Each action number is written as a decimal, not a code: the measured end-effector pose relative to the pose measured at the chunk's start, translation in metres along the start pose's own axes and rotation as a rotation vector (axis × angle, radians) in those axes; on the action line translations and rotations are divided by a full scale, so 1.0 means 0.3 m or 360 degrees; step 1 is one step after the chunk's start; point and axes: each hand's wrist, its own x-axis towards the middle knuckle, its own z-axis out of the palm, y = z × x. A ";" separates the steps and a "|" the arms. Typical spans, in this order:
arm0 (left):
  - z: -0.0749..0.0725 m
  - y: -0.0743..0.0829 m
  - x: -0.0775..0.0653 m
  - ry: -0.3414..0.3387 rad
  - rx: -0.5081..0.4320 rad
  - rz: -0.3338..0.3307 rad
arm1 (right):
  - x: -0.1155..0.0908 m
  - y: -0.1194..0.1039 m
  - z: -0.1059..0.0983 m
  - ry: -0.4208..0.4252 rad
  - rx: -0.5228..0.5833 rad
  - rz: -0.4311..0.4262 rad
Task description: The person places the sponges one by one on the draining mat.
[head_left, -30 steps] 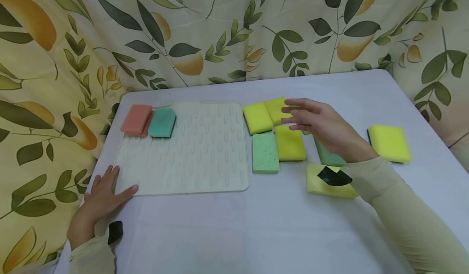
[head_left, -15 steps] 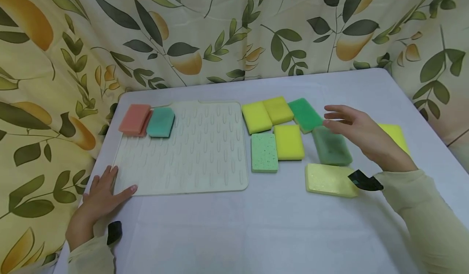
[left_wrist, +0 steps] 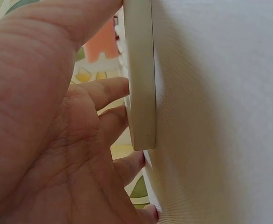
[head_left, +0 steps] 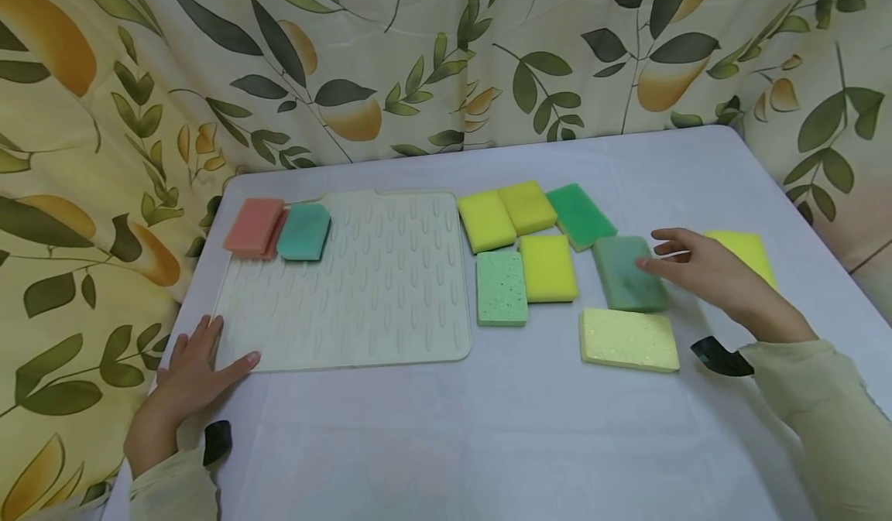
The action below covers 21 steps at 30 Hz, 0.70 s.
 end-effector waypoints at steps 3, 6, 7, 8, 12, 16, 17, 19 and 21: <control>-0.001 0.000 -0.001 0.0008 0.0001 0.0005 | 0.007 0.028 0.000 -0.0028 -0.0023 0.0026; -0.001 -0.001 -0.003 0.0012 0.0004 0.0005 | 0.021 0.047 0.003 -0.0064 -0.0056 0.0062; -0.001 -0.002 -0.004 0.0012 0.0004 0.0002 | 0.026 0.052 0.004 -0.0074 -0.0068 0.0075; 0.000 -0.005 -0.004 0.0010 0.0003 0.0002 | 0.032 0.055 0.006 -0.0082 -0.0083 0.0090; 0.003 -0.008 -0.004 0.0003 0.0003 -0.0007 | 0.051 0.060 0.022 -0.0086 -0.0150 0.0136; 0.005 -0.007 -0.003 0.0004 -0.0005 -0.0007 | 0.059 0.062 0.034 -0.0058 -0.0212 0.0147; 0.004 -0.007 -0.002 0.0005 -0.0006 -0.0006 | 0.060 0.063 0.035 -0.0053 -0.0220 0.0144; 0.004 -0.006 -0.001 0.0006 -0.0007 -0.0002 | 0.059 0.064 0.035 -0.0045 -0.0219 0.0139; 0.003 -0.005 0.001 0.0005 -0.0005 -0.0001 | 0.056 0.065 0.034 -0.0040 -0.0193 0.0137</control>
